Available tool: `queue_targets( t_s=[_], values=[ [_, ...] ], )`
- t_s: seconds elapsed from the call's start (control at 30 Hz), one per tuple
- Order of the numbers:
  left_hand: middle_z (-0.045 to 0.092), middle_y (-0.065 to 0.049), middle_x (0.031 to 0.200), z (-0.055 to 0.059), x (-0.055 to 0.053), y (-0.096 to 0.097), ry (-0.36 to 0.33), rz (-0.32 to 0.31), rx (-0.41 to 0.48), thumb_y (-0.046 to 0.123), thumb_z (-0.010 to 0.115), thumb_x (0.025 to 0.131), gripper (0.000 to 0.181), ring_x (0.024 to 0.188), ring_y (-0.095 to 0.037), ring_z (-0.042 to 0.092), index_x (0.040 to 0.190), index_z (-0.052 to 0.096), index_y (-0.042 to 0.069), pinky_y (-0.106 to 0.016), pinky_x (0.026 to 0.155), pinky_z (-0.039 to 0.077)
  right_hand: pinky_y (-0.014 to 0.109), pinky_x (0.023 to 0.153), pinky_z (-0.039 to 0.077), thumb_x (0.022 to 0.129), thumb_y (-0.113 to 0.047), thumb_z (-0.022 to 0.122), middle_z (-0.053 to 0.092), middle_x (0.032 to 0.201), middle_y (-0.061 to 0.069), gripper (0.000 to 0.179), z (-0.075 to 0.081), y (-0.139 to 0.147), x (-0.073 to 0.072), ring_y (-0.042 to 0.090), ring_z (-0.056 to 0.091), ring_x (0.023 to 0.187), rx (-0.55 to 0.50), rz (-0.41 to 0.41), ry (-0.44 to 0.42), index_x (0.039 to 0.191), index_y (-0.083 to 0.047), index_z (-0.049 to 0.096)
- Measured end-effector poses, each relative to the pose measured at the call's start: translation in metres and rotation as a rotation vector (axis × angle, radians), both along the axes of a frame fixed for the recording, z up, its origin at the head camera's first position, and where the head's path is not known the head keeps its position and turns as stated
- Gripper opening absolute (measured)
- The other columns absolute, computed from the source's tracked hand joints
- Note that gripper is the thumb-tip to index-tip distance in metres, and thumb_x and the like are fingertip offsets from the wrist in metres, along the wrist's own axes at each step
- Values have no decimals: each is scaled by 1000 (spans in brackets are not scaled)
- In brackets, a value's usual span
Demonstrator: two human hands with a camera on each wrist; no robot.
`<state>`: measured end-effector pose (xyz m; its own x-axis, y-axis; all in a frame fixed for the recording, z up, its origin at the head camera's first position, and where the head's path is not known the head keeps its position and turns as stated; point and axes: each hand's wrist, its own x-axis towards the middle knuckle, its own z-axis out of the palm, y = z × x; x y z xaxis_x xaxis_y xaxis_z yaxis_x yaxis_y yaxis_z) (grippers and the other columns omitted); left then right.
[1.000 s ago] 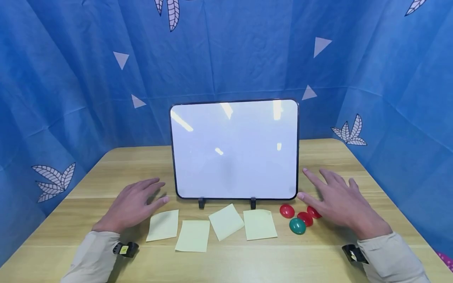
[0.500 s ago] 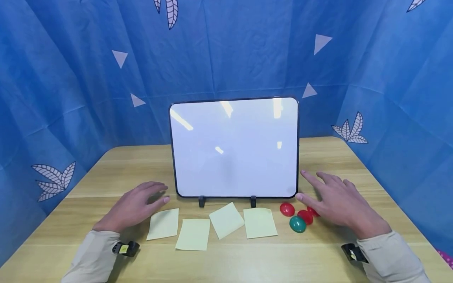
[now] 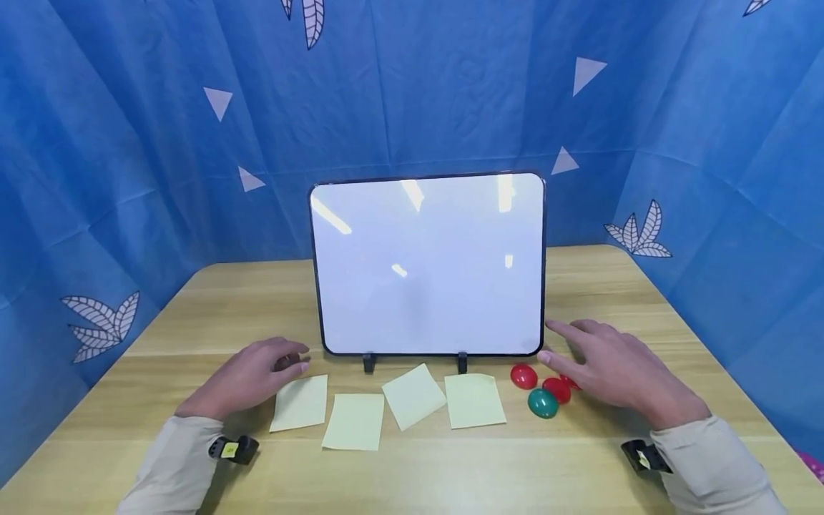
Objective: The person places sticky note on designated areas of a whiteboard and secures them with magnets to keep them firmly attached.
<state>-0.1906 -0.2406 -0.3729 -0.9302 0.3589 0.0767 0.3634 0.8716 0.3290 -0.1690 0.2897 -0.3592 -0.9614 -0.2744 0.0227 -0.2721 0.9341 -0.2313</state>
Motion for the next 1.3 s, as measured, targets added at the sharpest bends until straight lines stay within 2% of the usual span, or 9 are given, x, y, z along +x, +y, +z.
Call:
queue_targets(
  t_s=[0.17, 0.37, 0.5, 0.6, 0.7, 0.83, 0.97, 1.13, 1.3],
  values=[
    [63, 10, 95, -1, -2, -1, -17, -2, 12, 32, 67, 97, 25, 83, -7, 57, 115, 73, 16, -34, 76, 51, 70, 86, 45, 95, -67, 50, 56, 134, 28, 75, -1, 1, -3, 51, 53, 119, -12, 9, -14, 144, -11, 54],
    [63, 11, 94, 1, -1, -1, -58, 24, 8, 30, 70, 94, 23, 84, -6, 58, 113, 74, 18, -34, 75, 51, 68, 87, 46, 96, -63, 53, 60, 130, 26, 71, -5, 1, -3, 49, 57, 117, -55, 2, -43, 140, -7, 58],
    [61, 10, 92, 2, 0, -2, -79, 39, -4, 31, 71, 93, 24, 83, -7, 58, 112, 75, 18, -35, 73, 51, 63, 88, 49, 97, -59, 54, 68, 114, 14, 69, -7, 3, -4, 37, 63, 104, -84, -3, -51, 136, -4, 60],
    [61, 9, 92, 1, -1, -3, -86, 40, 3, 31, 72, 93, 23, 83, -8, 57, 110, 75, 17, -35, 74, 51, 60, 86, 51, 97, -58, 55, 68, 103, 3, 67, -8, 4, -6, 27, 63, 97, -87, -14, -54, 135, -3, 61],
    [60, 9, 90, 1, -1, -5, -96, 32, 22, 29, 73, 92, 17, 82, -9, 56, 104, 75, 17, -35, 76, 50, 58, 86, 52, 97, -56, 57, 68, 98, -2, 65, -9, 5, -7, 24, 63, 93, -102, -12, -61, 133, -2, 62],
    [60, 8, 90, 1, -2, -8, -127, -7, 72, 28, 73, 91, 14, 82, -10, 55, 100, 74, 17, -35, 75, 50, 58, 88, 52, 97, -54, 58, 69, 100, 0, 63, -10, 6, -6, 25, 64, 95, -107, 0, -50, 131, -1, 64],
    [61, 4, 94, 1, -1, -12, -195, -32, 147, 28, 74, 91, 19, 85, -12, 56, 102, 73, 12, -36, 78, 50, 59, 89, 50, 97, -52, 59, 69, 103, 3, 61, -9, 5, -7, 29, 64, 97, -97, 7, -35, 129, 0, 64],
    [61, 2, 98, 2, 0, -13, -275, 1, 175, 29, 76, 89, 25, 88, -14, 56, 106, 72, 12, -37, 81, 50, 59, 87, 51, 97, -52, 60, 69, 104, 4, 61, -9, 6, -7, 29, 64, 96, -95, 17, -45, 128, 0, 65],
    [61, 1, 101, 3, 2, -14, -305, 10, 191, 30, 78, 88, 29, 90, -16, 56, 110, 71, 12, -38, 83, 49, 61, 87, 50, 97, -53, 59, 69, 103, 4, 62, -13, 6, -7, 29, 64, 95, -95, 26, -45, 127, 1, 65]
  ],
)
